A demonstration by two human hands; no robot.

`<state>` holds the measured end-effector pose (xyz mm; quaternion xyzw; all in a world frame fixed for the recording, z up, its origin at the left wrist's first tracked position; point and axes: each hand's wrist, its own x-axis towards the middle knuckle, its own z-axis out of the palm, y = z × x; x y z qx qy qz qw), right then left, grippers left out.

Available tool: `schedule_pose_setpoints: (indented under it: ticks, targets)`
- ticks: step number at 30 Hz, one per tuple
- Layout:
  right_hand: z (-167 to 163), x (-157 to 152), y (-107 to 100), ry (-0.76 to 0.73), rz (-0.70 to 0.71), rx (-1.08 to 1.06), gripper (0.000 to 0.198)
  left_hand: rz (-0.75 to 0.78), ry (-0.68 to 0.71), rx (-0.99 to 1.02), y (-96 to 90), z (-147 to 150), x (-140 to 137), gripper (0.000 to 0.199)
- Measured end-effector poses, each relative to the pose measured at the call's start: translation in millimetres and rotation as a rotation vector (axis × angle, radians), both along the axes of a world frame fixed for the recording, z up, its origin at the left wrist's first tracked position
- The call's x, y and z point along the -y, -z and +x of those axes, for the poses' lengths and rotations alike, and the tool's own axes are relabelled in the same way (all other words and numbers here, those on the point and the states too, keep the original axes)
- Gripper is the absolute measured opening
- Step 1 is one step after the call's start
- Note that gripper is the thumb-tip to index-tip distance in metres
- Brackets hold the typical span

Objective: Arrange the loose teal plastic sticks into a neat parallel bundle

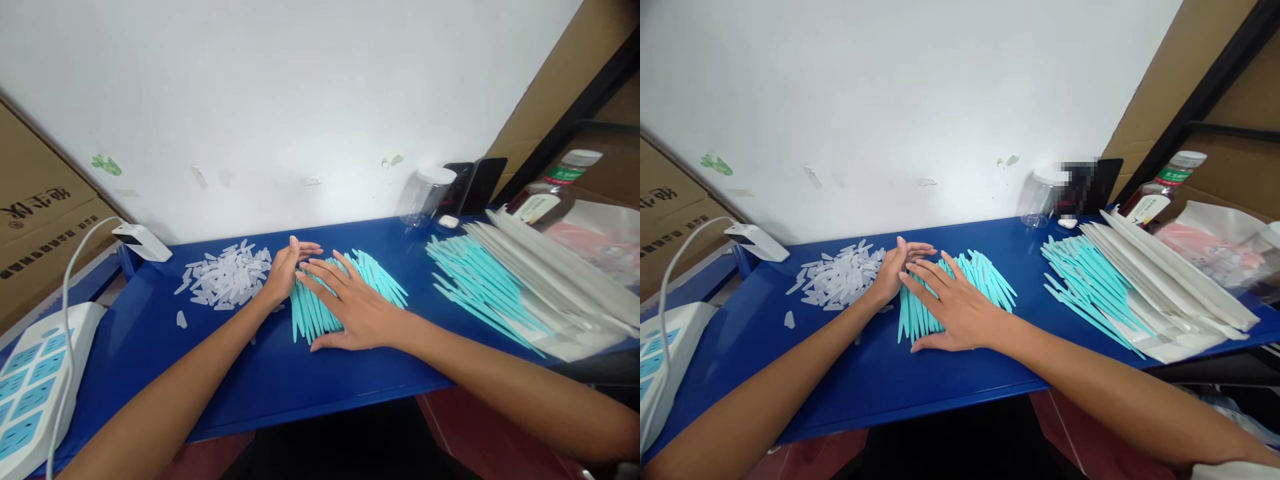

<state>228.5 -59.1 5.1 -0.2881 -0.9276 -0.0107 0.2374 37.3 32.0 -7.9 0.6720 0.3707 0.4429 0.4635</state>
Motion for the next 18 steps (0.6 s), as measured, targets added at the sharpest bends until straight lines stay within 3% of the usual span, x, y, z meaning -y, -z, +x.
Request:
schedule_pose_setpoints:
  ticks: [4,11,15,18]
  targets:
    - [-6.4,7.5,0.2,-0.021,0.004,-0.002,0.112,0.084,-0.142,-0.036,4.2,-3.7,-10.2,0.079]
    - [-14.6,8.8,4.0,0.025,0.032,-0.003,0.104,-0.081,-0.031,0.017,9.3,-1.9,-8.9,0.079]
    - [-14.3,6.8,2.5,0.033,0.055,0.004,0.101,-0.115,-0.061,0.017,4.3,1.4,-0.6,0.082]
    - [-8.0,6.0,-2.4,0.005,0.015,-0.008,0.109,-0.086,-0.085,0.006,4.1,1.5,1.2,0.077]
